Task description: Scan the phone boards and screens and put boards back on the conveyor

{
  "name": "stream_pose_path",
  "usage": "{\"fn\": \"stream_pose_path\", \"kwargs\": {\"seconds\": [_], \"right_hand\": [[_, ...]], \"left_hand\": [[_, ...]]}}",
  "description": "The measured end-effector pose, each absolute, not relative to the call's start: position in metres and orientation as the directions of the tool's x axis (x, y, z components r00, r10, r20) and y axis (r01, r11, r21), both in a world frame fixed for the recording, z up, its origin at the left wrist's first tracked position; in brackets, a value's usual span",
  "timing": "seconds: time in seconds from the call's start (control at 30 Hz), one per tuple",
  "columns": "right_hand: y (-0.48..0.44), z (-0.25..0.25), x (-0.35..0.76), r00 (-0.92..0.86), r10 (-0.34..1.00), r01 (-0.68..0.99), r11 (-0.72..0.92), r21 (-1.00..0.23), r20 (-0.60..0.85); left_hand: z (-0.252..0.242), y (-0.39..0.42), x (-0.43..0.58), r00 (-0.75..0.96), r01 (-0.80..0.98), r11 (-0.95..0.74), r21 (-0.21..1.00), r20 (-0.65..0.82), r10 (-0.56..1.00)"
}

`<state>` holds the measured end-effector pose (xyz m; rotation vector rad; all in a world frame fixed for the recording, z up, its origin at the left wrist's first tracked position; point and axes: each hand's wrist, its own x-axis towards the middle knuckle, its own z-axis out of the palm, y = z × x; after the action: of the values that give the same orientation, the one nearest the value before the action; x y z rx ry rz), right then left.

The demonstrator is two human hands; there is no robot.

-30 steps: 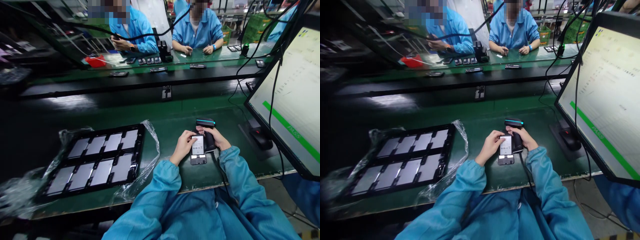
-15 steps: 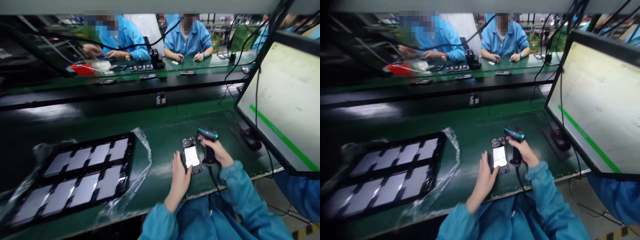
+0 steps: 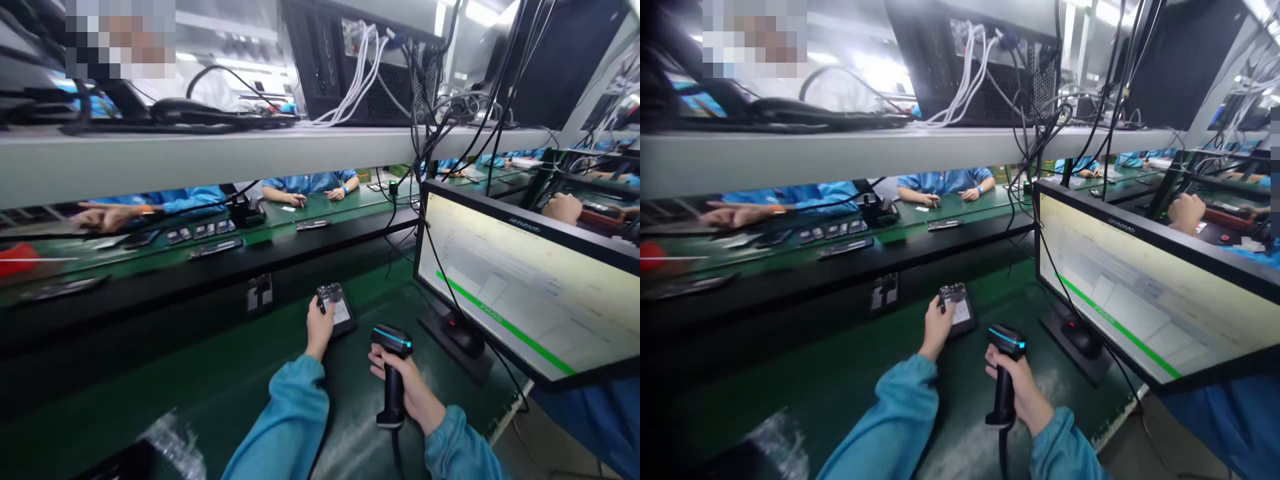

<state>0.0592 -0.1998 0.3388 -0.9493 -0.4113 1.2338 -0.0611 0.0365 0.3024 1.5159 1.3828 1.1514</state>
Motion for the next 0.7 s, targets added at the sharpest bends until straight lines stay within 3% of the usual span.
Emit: {"fn": "stream_pose_path", "kwargs": {"seconds": [0.13,0.37,0.53,0.7], "right_hand": [[-0.204,0.339,0.062,0.302,0.933,-0.606,0.030,-0.795,-0.195],[-0.197,0.336,0.056,0.295,0.922,-0.543,-0.056,-0.838,-0.252],[-0.195,0.331,0.054,0.323,0.916,-0.453,-0.070,-0.889,-0.237],[-0.204,0.342,0.052,0.322,0.926,-0.358,-0.076,-0.931,-0.199]], "left_hand": [[0.330,0.119,-0.054,0.027,0.378,-0.159,0.912,0.161,0.987],[0.330,0.152,-0.112,-0.438,0.594,0.211,0.776,0.093,0.894],[0.349,0.159,-0.137,-0.514,0.411,0.224,0.884,0.022,0.858],[0.361,0.118,-0.177,-0.352,0.114,0.088,0.990,-0.042,0.935]]}}
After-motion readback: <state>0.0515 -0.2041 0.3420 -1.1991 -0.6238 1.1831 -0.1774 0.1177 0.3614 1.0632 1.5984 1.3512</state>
